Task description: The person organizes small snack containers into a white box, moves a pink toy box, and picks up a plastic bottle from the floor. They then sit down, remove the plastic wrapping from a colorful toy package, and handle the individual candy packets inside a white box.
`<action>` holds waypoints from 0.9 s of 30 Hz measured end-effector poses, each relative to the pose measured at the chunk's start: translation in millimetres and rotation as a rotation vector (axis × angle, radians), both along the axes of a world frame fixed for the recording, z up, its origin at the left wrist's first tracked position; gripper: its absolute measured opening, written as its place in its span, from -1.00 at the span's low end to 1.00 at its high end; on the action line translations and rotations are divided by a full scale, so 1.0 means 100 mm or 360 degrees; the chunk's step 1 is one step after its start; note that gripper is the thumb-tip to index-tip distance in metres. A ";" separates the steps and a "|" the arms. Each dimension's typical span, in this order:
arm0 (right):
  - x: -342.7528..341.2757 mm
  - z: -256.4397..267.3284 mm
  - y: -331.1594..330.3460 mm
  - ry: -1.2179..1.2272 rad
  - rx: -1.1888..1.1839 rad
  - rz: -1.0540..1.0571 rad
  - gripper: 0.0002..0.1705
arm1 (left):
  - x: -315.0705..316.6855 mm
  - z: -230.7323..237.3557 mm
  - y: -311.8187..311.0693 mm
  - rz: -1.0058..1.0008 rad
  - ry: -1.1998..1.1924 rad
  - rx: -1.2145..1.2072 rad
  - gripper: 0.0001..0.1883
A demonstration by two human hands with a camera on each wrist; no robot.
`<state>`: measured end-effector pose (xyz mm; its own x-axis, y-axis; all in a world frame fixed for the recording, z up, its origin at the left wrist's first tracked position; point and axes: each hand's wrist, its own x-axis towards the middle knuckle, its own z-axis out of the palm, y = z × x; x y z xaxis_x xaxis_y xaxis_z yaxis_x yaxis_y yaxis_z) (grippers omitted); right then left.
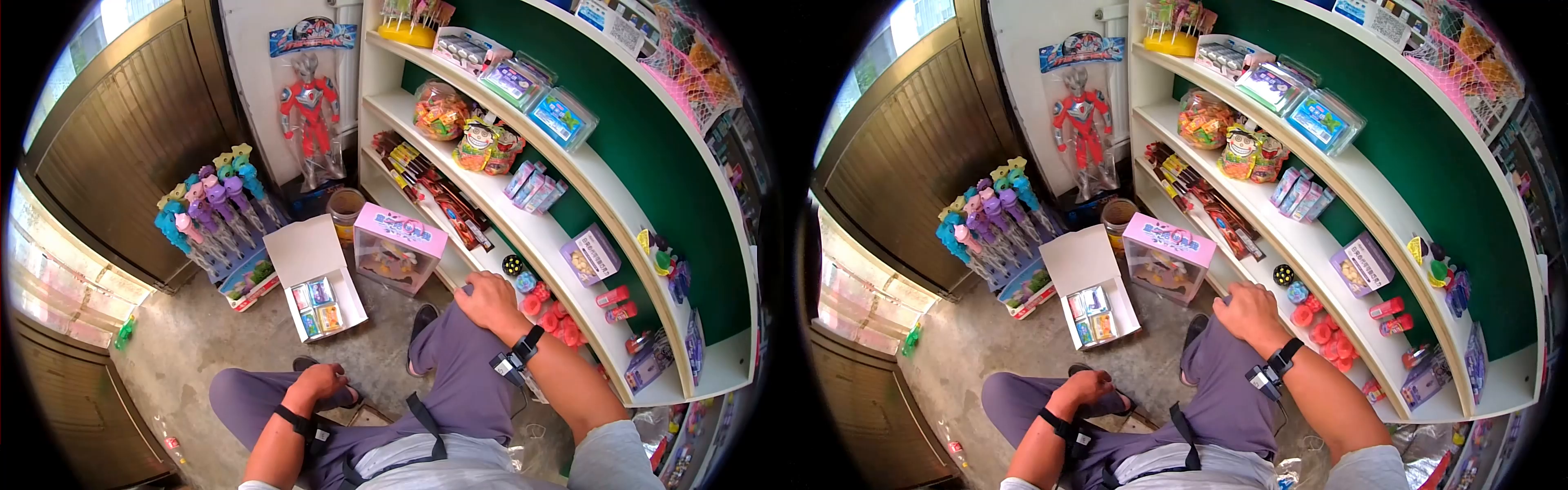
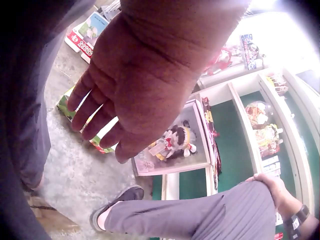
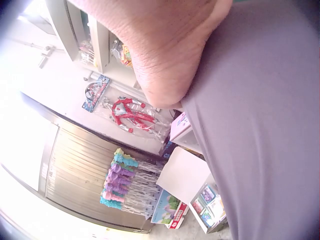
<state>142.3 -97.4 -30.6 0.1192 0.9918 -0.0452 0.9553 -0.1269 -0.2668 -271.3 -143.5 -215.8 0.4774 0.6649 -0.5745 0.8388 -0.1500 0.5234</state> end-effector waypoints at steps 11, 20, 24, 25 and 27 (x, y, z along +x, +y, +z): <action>0.01 -0.01 0.00 -0.0019 0.0018 -0.0005 -0.46 | 0.01 -0.04 -0.01 0.0003 0.0013 0.0043 -0.52; -0.02 0.00 -0.01 -0.0027 0.0010 0.0009 -0.45 | -0.02 -0.06 -0.04 0.0003 -0.0035 0.0108 -0.53; 0.01 -0.01 -0.01 -0.0047 0.0003 0.0013 -0.42 | 0.01 0.01 0.00 0.0011 -0.0019 0.0081 -0.53; 0.01 0.00 -0.01 -0.0053 0.0015 0.0016 -0.41 | 0.03 0.02 0.01 0.0012 -0.0032 0.0093 -0.52; 0.01 0.02 -0.02 -0.0031 0.0002 0.0013 -0.41 | 0.03 0.05 0.00 0.0016 -0.0048 0.0105 -0.52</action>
<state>143.0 -99.2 -28.4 0.1122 0.9928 -0.0418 0.9613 -0.1191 -0.2483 -268.7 -143.7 -211.2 0.4866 0.7058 -0.5149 0.8246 -0.1763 0.5376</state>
